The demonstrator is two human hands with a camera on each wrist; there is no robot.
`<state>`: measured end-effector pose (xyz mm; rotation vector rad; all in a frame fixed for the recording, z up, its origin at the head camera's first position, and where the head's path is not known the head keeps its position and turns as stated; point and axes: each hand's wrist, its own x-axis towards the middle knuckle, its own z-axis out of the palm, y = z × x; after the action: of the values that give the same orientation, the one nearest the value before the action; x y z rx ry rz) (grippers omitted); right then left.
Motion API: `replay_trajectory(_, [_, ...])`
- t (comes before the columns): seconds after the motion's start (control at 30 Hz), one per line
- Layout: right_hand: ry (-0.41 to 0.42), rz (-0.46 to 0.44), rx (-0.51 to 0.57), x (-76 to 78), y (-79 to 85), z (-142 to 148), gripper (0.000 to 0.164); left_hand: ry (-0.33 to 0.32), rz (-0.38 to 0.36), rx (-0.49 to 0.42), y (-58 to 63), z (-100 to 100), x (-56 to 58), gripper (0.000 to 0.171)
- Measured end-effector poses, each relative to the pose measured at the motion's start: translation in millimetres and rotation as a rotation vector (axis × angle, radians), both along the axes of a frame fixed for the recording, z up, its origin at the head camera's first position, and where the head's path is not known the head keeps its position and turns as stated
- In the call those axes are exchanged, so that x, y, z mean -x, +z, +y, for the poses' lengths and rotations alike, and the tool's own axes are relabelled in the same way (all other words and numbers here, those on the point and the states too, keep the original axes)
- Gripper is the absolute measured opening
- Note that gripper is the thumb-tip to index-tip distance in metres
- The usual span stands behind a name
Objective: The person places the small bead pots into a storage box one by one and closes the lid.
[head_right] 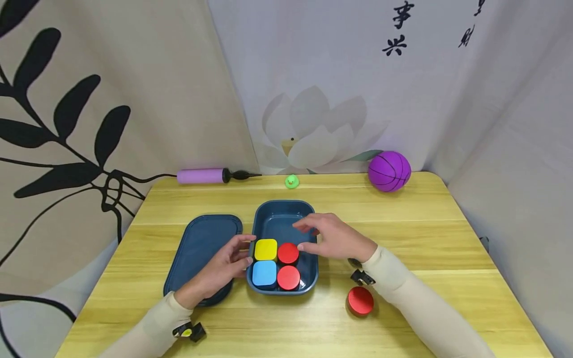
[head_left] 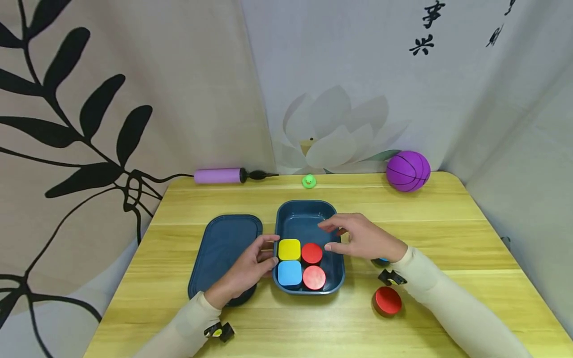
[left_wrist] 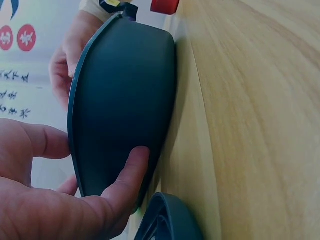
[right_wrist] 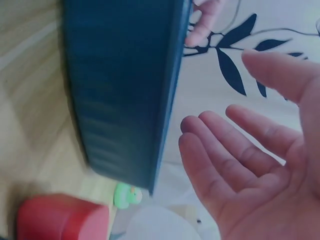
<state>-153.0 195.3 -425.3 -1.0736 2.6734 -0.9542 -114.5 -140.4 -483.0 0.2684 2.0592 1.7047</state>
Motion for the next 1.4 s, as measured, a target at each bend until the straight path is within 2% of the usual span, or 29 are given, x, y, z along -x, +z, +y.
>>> replay_trajectory(0.3, [-0.133, 0.055, 0.085, -10.5, 8.0, 35.4, 0.044, -0.011, 0.002, -0.003, 1.5, 1.2, 1.4, 0.055])
replay_trajectory(0.77, [-0.235, 0.098, 0.137, -34.1, 3.5, 79.9, 0.033, -0.035, 0.004, -0.008, 2.6, -0.9, 2.9, 0.054])
replay_trajectory(1.1, [-0.245, 0.047, 0.217, -53.5, -5.0, 99.4, 0.036, -0.03, 0.003, -0.005, 0.6, -2.7, 2.9, 0.053])
replay_trajectory(1.27, [-0.238, 0.015, 0.222, -67.7, -15.3, 108.2, 0.037, -0.025, -0.001, -0.008, -0.2, -2.8, 2.0, 0.053])
replay_trajectory(1.4, [-0.201, -0.027, 0.241, -80.8, -26.5, 113.1, 0.042, -0.025, -0.001, -0.009, 0.0, -2.8, 1.6, 0.053])
